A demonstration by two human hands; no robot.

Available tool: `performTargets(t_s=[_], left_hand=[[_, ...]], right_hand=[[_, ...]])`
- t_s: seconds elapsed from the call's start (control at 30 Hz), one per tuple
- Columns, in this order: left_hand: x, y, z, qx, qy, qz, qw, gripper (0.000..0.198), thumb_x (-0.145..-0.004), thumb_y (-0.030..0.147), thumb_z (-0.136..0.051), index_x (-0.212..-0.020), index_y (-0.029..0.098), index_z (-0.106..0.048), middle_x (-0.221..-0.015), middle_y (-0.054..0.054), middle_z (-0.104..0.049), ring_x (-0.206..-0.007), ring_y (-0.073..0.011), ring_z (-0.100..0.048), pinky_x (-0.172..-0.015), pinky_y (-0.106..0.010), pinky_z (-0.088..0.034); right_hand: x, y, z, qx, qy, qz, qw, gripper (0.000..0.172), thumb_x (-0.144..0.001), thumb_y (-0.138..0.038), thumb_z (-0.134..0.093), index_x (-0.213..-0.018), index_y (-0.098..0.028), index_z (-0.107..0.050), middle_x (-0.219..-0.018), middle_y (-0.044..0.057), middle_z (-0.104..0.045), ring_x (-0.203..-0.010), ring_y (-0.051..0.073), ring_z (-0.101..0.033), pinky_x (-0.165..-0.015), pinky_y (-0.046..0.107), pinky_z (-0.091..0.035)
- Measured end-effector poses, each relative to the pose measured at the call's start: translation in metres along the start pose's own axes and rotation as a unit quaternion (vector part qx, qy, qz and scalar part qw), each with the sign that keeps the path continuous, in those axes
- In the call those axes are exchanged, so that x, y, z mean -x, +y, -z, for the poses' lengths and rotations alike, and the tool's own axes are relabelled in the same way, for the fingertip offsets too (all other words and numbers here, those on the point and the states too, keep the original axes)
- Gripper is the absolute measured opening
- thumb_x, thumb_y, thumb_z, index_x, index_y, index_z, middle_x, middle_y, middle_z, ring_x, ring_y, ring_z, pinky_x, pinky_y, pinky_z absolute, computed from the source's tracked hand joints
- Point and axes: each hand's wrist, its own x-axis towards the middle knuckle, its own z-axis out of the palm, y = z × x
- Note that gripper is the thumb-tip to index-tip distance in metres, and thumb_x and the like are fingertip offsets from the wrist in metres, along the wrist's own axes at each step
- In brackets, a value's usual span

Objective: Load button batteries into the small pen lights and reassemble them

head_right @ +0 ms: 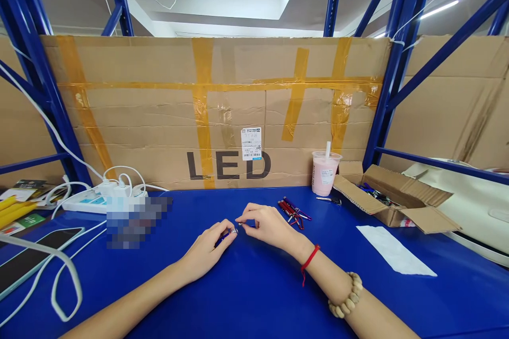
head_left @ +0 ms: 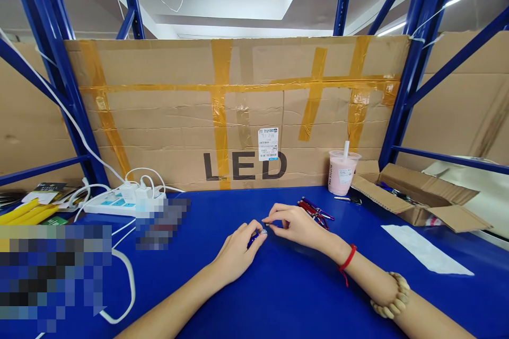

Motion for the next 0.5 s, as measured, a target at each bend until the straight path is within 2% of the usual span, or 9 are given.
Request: performTargets(t_s=[0.27,0.5], left_hand=[[0.001,0.001,0.0,0.008,0.004,-0.002,1.0,0.021,-0.092,0.039,-0.033,-0.092,0.024,-0.047,-0.09,0.0,-0.056,-0.085,-0.0167,-0.054,-0.076,-0.029,-0.04],[0.001,0.002,0.002,-0.006,-0.006,-0.027,1.0,0.017,-0.092,0.037,-0.035,-0.092,0.023,-0.045,-0.092,0.0,-0.059,-0.087,-0.0175,-0.056,-0.075,-0.028,-0.041]], right_hand=[[0.0,-0.006,-0.002,-0.048,0.002,-0.012,0.999,0.023,-0.078,-0.019,-0.052,-0.092,-0.021,-0.069,-0.085,0.001,-0.057,-0.05,0.001,-0.042,-0.051,0.014,-0.037],[-0.001,-0.014,-0.004,-0.11,0.016,-0.031,0.993,0.037,-0.073,-0.017,-0.053,-0.109,-0.019,-0.06,-0.085,0.001,-0.058,-0.047,0.0,-0.041,-0.049,0.013,-0.039]])
